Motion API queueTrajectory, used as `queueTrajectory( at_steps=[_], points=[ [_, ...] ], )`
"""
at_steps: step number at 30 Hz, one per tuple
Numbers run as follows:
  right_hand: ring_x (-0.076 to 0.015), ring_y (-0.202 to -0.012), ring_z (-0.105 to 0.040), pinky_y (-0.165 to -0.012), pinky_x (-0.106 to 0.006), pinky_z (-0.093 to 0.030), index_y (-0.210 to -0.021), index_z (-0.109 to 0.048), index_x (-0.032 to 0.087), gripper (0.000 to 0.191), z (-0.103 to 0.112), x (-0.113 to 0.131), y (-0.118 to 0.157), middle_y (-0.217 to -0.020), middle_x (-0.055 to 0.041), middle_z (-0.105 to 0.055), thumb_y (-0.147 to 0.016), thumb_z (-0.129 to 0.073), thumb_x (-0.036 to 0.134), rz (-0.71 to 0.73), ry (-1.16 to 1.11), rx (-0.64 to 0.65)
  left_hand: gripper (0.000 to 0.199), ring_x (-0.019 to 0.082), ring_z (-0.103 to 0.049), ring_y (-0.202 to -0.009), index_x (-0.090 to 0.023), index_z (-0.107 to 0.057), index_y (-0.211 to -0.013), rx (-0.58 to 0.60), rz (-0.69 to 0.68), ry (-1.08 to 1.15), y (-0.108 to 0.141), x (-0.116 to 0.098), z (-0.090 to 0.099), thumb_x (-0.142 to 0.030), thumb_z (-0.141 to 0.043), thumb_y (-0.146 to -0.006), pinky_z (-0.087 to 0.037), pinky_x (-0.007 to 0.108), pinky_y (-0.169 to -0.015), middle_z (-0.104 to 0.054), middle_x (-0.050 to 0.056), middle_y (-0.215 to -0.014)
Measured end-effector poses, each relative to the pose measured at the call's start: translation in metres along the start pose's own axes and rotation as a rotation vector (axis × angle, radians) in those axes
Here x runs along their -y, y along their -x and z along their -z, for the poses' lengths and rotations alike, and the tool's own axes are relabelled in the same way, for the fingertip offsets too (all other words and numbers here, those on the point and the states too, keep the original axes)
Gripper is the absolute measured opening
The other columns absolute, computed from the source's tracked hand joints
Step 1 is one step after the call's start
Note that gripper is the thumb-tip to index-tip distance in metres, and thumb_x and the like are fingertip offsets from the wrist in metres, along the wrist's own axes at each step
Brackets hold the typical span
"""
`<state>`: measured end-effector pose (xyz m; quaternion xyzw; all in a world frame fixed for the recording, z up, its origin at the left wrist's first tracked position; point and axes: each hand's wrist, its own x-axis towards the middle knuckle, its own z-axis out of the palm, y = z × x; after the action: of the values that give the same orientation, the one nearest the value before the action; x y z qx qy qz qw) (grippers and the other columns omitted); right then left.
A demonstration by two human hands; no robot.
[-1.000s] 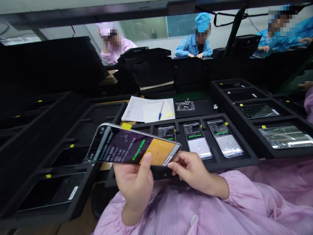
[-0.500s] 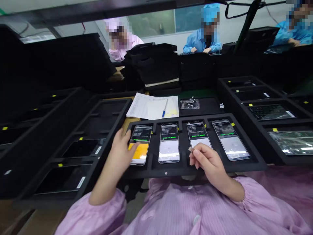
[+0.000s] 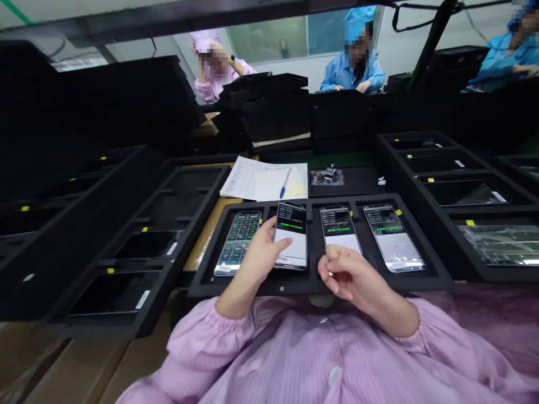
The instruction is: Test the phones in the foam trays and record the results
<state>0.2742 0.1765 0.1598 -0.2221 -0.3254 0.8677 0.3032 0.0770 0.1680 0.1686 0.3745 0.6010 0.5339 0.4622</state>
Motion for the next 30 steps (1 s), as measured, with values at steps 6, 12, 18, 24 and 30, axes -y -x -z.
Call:
queueTrajectory(
  at_steps=[6, 12, 18, 24, 30],
  points=[
    [-0.0024, -0.039, -0.031, -0.035, -0.016, -0.017, -0.084, -0.055, 0.017, 0.038, -0.024, -0.009, -0.005, -0.063, 0.0048, -0.057, -0.068, -0.082, 0.039, -0.138, 0.017, 0.125, 0.044, 0.022, -0.071, -0.090, -0.022, -0.053, -0.109, -0.145, -0.221, 0.251, 0.039, -0.031, -0.029, -0.030, -0.078, -0.074, -0.060, 0.034, -0.076, -0.070, 0.003, -0.104],
    [-0.0077, -0.046, -0.044, -0.045, -0.021, -0.035, -0.074, -0.055, 0.018, 0.053, -0.031, -0.018, -0.004, -0.055, 0.0041, -0.054, -0.075, -0.074, 0.068, 0.241, 0.371, -0.046, 0.034, 0.015, -0.069, -0.086, -0.025, -0.046, -0.109, -0.342, -0.561, 0.202, 0.053, -0.011, -0.054, -0.029, -0.071, -0.086, -0.058, 0.033, -0.087, -0.065, 0.000, -0.102],
    [-0.0077, -0.043, -0.040, -0.045, -0.022, -0.033, -0.066, -0.054, 0.019, 0.053, -0.024, -0.020, 0.001, -0.049, 0.0051, -0.049, -0.082, -0.066, 0.068, 0.294, 0.478, -0.059, 0.034, 0.020, -0.067, -0.106, -0.026, -0.047, -0.115, -0.505, -0.659, 0.134, 0.046, -0.018, -0.050, -0.028, -0.068, -0.088, -0.056, 0.037, -0.095, -0.062, 0.004, -0.127],
    [-0.0091, -0.054, -0.047, -0.050, -0.021, -0.038, -0.079, -0.059, 0.018, 0.046, -0.022, -0.019, -0.005, -0.063, 0.0040, -0.055, -0.075, -0.078, 0.060, 0.277, 0.460, -0.035, 0.032, 0.021, -0.063, -0.117, -0.025, -0.050, -0.116, -0.512, -0.663, 0.153, 0.046, -0.022, -0.047, -0.026, -0.066, -0.089, -0.054, 0.036, -0.099, -0.061, 0.004, -0.132],
    [-0.0093, -0.050, -0.041, -0.048, -0.023, -0.032, -0.066, -0.051, 0.020, 0.049, -0.025, -0.019, -0.004, -0.055, 0.0045, -0.047, -0.085, -0.067, 0.063, 0.401, 0.532, -0.062, 0.043, 0.022, -0.064, -0.116, -0.029, -0.046, -0.130, -0.409, -0.627, 0.202, 0.058, -0.013, -0.067, -0.030, -0.064, -0.091, -0.057, 0.034, -0.091, -0.061, 0.006, -0.133]
  ],
)
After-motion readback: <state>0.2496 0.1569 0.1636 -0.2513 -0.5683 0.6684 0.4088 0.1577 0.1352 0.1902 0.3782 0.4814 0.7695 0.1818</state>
